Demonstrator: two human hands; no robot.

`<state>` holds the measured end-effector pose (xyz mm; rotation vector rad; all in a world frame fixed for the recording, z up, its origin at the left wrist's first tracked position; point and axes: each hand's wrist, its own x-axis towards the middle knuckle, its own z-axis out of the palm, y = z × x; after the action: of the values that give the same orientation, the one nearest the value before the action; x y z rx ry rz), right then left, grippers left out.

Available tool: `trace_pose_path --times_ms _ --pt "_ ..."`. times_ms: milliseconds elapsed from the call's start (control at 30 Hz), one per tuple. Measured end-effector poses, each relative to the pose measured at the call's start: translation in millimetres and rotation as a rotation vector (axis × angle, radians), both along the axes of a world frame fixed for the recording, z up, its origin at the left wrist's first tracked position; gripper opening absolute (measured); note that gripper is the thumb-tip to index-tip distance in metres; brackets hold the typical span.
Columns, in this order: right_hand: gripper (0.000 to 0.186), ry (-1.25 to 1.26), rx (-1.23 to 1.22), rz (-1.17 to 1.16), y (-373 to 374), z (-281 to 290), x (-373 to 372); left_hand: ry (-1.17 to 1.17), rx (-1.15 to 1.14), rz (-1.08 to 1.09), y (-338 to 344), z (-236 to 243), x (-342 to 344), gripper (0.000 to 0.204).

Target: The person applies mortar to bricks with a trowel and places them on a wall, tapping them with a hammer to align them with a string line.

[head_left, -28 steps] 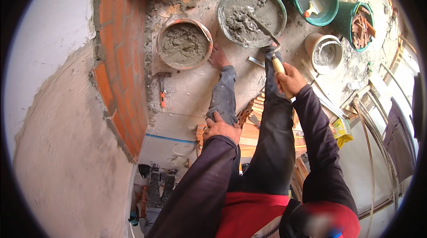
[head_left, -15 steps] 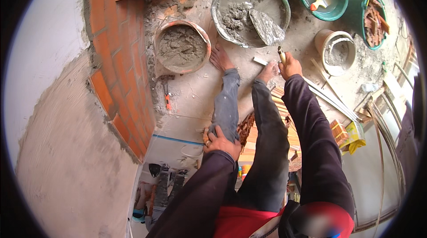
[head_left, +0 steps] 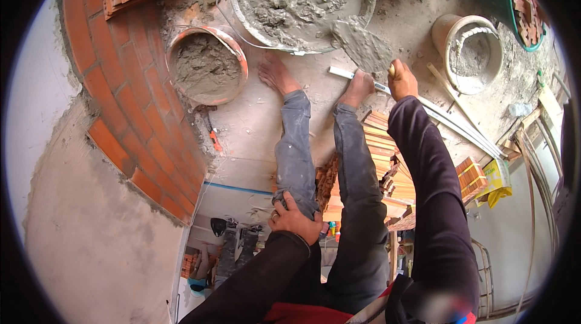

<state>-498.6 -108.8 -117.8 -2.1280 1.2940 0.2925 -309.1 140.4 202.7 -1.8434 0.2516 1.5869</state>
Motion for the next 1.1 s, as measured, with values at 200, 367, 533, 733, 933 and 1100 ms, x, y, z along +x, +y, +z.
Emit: trace_pose_path --times_ms 200,367,533,733,933,1100 --pt "0.026 -0.021 -0.057 0.026 12.1 55.4 -61.0 0.007 0.014 -0.010 -4.3 -1.5 -9.3 0.100" --pt "0.026 -0.207 0.378 0.025 6.6 140.3 7.1 -0.009 0.016 -0.006 -6.6 3.0 -12.6 0.100" --pt "0.032 -0.328 0.538 -0.065 -12.6 120.3 94.4 0.001 0.028 -0.033 -9.8 0.1 -18.5 0.099" --pt "0.040 -0.180 0.514 -0.045 -13.8 94.5 103.8 -0.033 0.011 -0.043 -6.6 -1.1 -23.3 0.100" --pt "0.041 0.024 0.462 0.085 -14.2 94.9 43.6 -0.033 -0.007 -0.031 -5.7 -1.5 -22.8 0.100" --pt "0.039 0.074 0.398 0.097 -6.6 105.6 -33.7 -0.008 0.008 -0.014 -13.2 -1.6 -19.6 0.100"
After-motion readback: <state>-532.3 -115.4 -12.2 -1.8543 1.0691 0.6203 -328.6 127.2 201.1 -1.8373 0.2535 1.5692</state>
